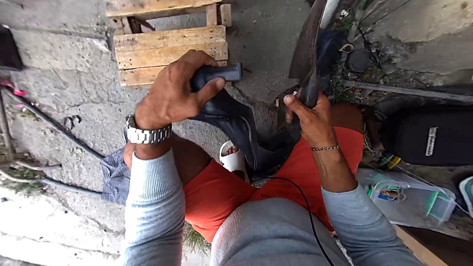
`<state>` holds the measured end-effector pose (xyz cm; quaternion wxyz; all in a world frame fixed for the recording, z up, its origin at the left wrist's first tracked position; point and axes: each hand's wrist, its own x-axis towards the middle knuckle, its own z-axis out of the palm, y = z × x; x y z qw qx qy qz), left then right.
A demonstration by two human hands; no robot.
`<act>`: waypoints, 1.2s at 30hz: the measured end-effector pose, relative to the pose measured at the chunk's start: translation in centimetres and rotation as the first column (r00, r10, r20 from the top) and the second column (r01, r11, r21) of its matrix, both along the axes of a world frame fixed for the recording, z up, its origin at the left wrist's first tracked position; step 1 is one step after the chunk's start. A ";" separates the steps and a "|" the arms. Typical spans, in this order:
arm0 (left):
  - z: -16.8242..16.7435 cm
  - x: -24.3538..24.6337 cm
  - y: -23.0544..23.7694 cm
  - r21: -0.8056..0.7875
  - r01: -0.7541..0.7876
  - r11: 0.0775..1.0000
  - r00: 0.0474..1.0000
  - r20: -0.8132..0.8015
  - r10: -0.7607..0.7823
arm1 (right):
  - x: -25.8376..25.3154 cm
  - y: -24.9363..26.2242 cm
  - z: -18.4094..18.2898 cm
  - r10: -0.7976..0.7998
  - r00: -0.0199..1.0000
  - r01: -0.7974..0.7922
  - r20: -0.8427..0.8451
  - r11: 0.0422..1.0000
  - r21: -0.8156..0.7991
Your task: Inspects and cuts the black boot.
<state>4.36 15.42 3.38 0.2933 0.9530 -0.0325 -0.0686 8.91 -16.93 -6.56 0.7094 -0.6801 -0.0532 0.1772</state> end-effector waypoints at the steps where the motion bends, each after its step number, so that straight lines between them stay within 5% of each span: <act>1: 0.1 -0.1 -0.4 -0.069 0.032 0.997 0.999 0.031 -0.030 | -0.2 -0.1 0.4 0.004 1.000 -0.003 -0.017 0.998 0.063; 5: 0.3 0.1 -2.4 -0.252 0.151 0.956 0.986 0.112 -0.127 | 0.1 1.0 2.8 0.056 0.997 -0.071 0.056 0.945 0.318; 9: 0.8 0.7 -4.2 -0.283 0.208 0.937 0.973 0.157 -0.168 | 0.9 2.1 5.4 0.080 0.981 -0.137 0.178 0.931 0.339; 18: 2.5 0.2 -7.5 0.057 0.221 0.974 0.905 0.361 -0.226 | -1.0 0.2 7.1 0.046 0.996 -0.073 0.075 0.912 0.403; 22: 2.4 -0.4 -8.7 0.251 0.161 0.955 0.820 0.504 -0.271 | -1.5 -0.9 7.3 0.116 0.993 -0.102 0.011 0.823 0.558; 29: 0.8 -1.5 -10.7 0.372 0.100 0.923 0.656 0.673 -0.342 | -1.6 -0.3 6.4 -0.032 0.994 -0.035 0.104 0.811 0.584; 36: -1.0 -2.1 -12.1 0.345 0.013 0.939 0.535 0.791 -0.298 | -0.9 -1.8 5.6 -0.007 0.986 -0.107 0.166 0.735 0.670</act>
